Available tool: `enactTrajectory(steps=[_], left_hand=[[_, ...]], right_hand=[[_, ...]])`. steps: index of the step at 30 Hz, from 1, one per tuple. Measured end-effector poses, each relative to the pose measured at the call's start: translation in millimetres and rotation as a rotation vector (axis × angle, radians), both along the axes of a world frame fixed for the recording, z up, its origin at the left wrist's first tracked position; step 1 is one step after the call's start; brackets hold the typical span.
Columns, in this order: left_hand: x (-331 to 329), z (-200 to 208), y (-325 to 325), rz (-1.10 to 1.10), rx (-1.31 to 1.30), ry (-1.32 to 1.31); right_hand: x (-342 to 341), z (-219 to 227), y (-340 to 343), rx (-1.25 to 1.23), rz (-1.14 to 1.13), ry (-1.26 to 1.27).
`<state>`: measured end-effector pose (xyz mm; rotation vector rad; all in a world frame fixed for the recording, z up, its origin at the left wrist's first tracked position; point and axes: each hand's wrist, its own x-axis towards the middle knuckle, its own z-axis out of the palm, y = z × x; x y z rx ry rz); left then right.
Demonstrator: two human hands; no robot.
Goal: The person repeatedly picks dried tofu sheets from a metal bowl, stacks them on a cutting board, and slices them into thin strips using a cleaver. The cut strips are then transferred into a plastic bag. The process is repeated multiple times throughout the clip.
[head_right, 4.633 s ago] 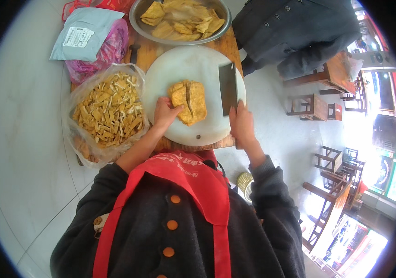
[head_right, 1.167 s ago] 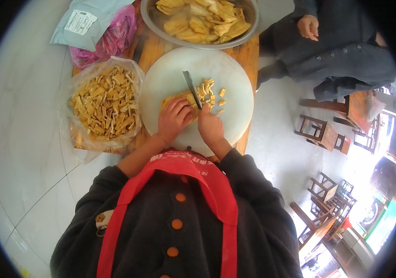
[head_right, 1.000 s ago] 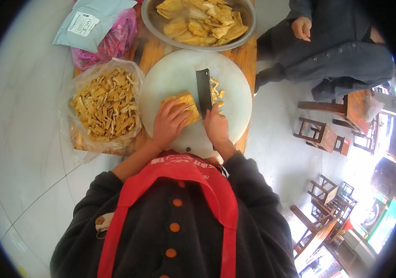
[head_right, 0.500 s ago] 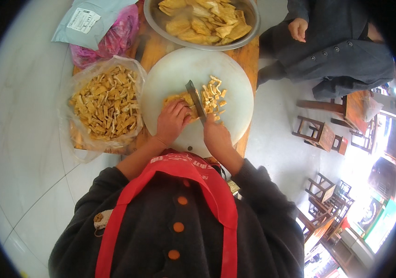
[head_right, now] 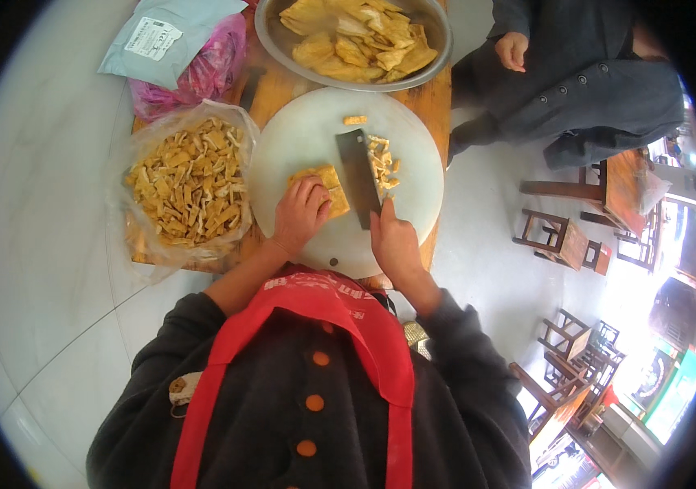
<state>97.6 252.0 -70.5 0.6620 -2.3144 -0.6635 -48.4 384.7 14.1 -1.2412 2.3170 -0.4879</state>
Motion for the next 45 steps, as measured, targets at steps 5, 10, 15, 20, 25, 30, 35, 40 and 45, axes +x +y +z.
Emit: enactTrajectory(steps=[5,10,15,20,25,30,35,40,45], left_hand=[[-0.6,-2.6,-4.2,-0.022,-0.032,0.003],[-3.3,-6.6,-2.9,-0.012,-0.044,-0.071],[0.8,-3.3,-5.6,-0.055,0.013,-0.014],[13.6,6.2,-5.2,-0.073,-0.059,0.036],[15.8,6.1,-4.3,-0.049,0.138,0.055],[15.2,-1.9,-9.6,-0.104,0.105,0.056],[12.2,-10.9,-13.9,-0.099,0.161,0.052],[14.9,-10.8,-8.2,-0.076,0.146,0.046],[22.0,-2.3,-11.6,-0.11,-0.004,0.03]], right_hand=[[7.2,21.2,8.1,0.183,0.136,-0.011],[21.2,-32.9,-17.4,0.173,0.1,0.082],[31.6,-82.8,-32.9,0.055,0.045,0.143],[13.5,-67.9,-30.5,-0.011,-0.091,0.065],[11.5,-1.9,-0.2,-0.034,0.019,0.055],[16.4,16.9,9.2,0.126,0.096,-0.018],[22.9,-24.4,-11.5,0.134,0.1,0.034],[43.2,-77.6,-32.3,0.036,0.024,0.101],[30.4,-82.4,-34.0,-0.073,-0.065,0.075]])
